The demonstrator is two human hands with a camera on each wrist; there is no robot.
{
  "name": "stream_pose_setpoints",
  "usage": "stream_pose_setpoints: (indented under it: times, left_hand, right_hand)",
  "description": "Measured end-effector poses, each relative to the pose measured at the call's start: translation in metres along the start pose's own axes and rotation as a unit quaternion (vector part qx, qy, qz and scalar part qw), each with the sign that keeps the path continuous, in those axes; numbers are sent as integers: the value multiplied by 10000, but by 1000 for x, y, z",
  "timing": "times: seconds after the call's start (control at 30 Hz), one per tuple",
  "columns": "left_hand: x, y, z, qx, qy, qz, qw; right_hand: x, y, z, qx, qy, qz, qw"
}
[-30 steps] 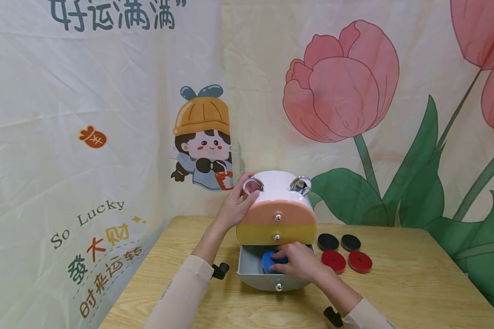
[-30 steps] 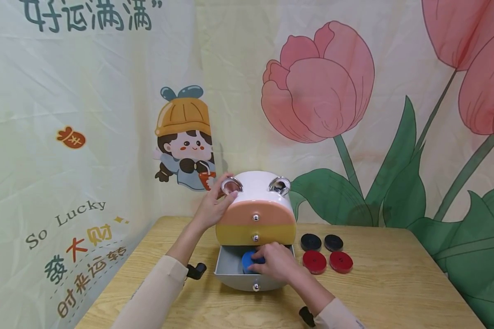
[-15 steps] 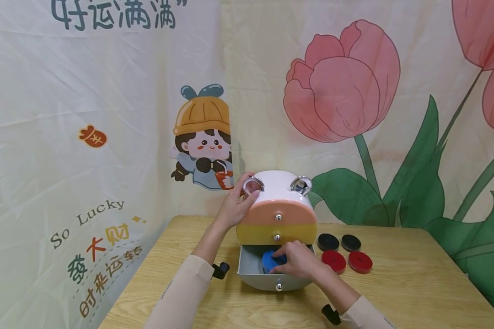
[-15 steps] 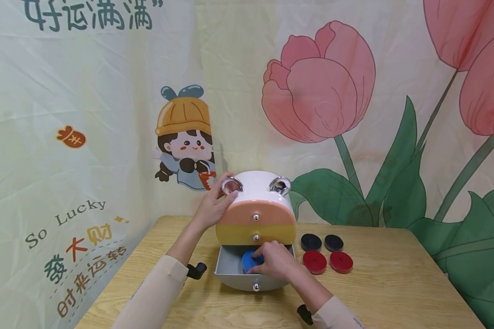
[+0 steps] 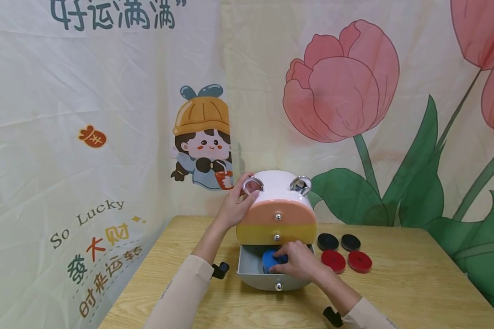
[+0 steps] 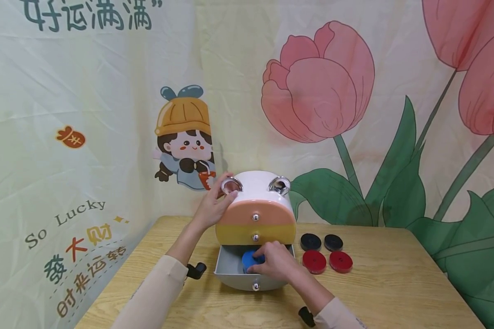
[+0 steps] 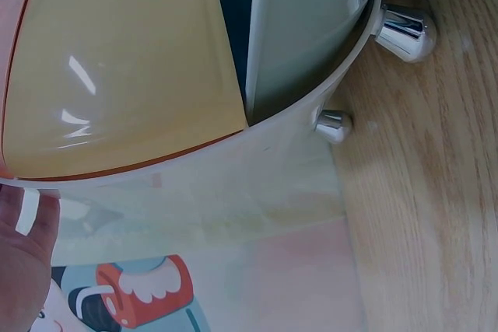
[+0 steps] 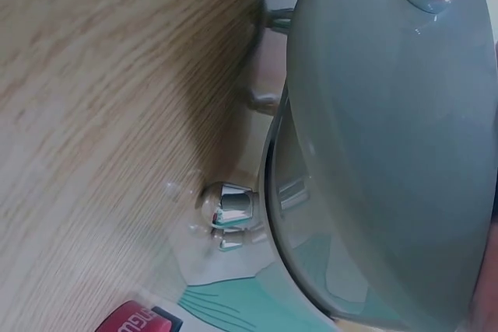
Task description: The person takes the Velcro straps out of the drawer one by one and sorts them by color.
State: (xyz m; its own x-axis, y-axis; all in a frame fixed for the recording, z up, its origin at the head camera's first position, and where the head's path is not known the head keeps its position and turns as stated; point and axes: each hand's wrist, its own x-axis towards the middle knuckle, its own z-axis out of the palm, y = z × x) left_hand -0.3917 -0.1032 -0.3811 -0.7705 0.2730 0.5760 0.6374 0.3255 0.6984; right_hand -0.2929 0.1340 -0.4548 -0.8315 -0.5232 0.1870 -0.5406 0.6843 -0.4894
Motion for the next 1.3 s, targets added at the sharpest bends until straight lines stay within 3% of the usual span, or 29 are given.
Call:
stream_pose_setpoints:
  times: [0.67,0.9,1.3]
  left_hand:
    - [0,0,0,19,28,-17,10000]
    - [0,0,0,85,21,-5,10000]
    - [1,2,1,22,6,-31,10000]
  right_hand:
    - [-11,-7,-13,572,-11,-360,9977]
    - [-18,-12,-19,700,211,-453,9963]
    - [-43,1,-40,894,612,-80,9941]
